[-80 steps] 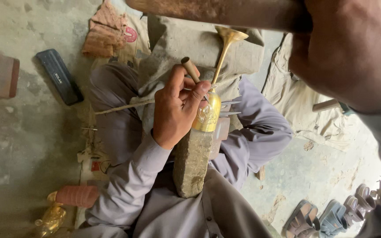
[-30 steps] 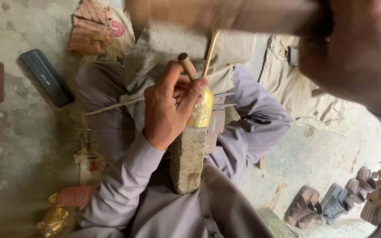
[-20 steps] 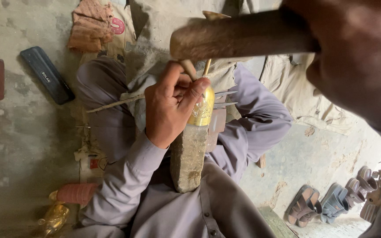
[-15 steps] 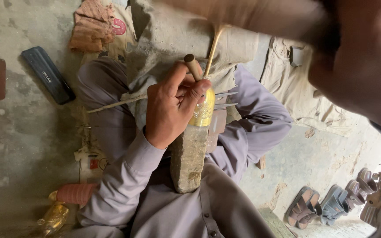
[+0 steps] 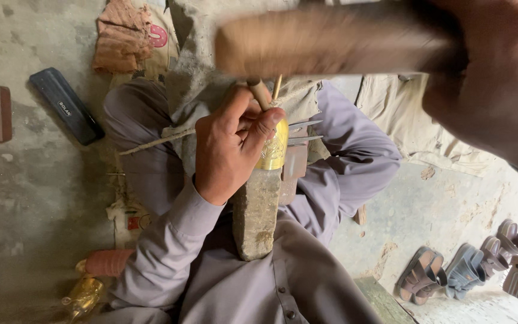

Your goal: The person is engraving a brass object using a chisel and hammer. They hold the chisel against the surface and strike it repeatedly to create decorative patterns.

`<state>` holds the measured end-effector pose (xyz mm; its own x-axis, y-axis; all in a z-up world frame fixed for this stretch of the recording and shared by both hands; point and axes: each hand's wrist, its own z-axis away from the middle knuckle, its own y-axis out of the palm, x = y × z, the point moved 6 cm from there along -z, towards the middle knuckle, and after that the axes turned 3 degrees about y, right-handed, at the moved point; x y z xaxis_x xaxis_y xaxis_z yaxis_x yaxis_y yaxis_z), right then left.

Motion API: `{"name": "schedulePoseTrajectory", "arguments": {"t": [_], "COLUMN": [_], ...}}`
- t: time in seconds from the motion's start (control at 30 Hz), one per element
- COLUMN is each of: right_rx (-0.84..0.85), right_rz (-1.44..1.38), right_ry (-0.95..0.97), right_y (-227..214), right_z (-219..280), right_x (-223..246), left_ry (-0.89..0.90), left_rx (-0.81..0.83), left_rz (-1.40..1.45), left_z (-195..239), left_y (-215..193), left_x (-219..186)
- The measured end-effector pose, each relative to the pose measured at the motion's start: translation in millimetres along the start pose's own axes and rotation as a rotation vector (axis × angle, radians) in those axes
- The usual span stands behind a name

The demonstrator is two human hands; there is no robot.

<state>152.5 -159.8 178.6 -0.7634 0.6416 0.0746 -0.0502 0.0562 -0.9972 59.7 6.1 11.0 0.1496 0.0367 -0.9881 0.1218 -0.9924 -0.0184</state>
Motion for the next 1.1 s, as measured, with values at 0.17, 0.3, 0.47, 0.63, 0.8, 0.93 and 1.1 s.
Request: {"name": "schedulePoseTrajectory", "arguments": {"t": [0.17, 0.3, 0.47, 0.63, 0.8, 0.93, 1.1], "right_rx": [0.121, 0.084, 0.014, 0.016, -0.026, -0.046, -0.034], "right_rz": [-0.061, 0.109, 0.137, 0.334, 0.205, 0.314, 0.247], "right_ry": [0.204, 0.102, 0.026, -0.022, 0.048, -0.03, 0.052], "right_y": [0.8, -7.9, -11.0, -8.2, -8.1, -4.1, -1.2], "right_z": [-2.3, -4.8, -2.2, 5.4, 15.0, 20.5, 31.8], "right_x": [-6.0, 8.4, 14.9, 15.6, 8.0, 5.9, -7.0], "left_ry": [-0.039, 0.018, -0.018, 0.057, 0.046, 0.085, 0.1], "left_rx": [0.001, 0.023, 0.01, 0.048, 0.021, 0.054, 0.088], "left_rz": [-0.106, -0.053, -0.105, -0.144, -0.085, -0.195, -0.237], "left_z": [0.1, -0.9, 1.5, 1.4, 3.9, -0.3, -1.3], "left_y": [2.9, 2.2, 6.3, 7.6, 6.8, 9.1, 8.4], "left_x": [2.4, 0.2, 2.4, -2.6, -4.8, -6.2, -8.0]}}
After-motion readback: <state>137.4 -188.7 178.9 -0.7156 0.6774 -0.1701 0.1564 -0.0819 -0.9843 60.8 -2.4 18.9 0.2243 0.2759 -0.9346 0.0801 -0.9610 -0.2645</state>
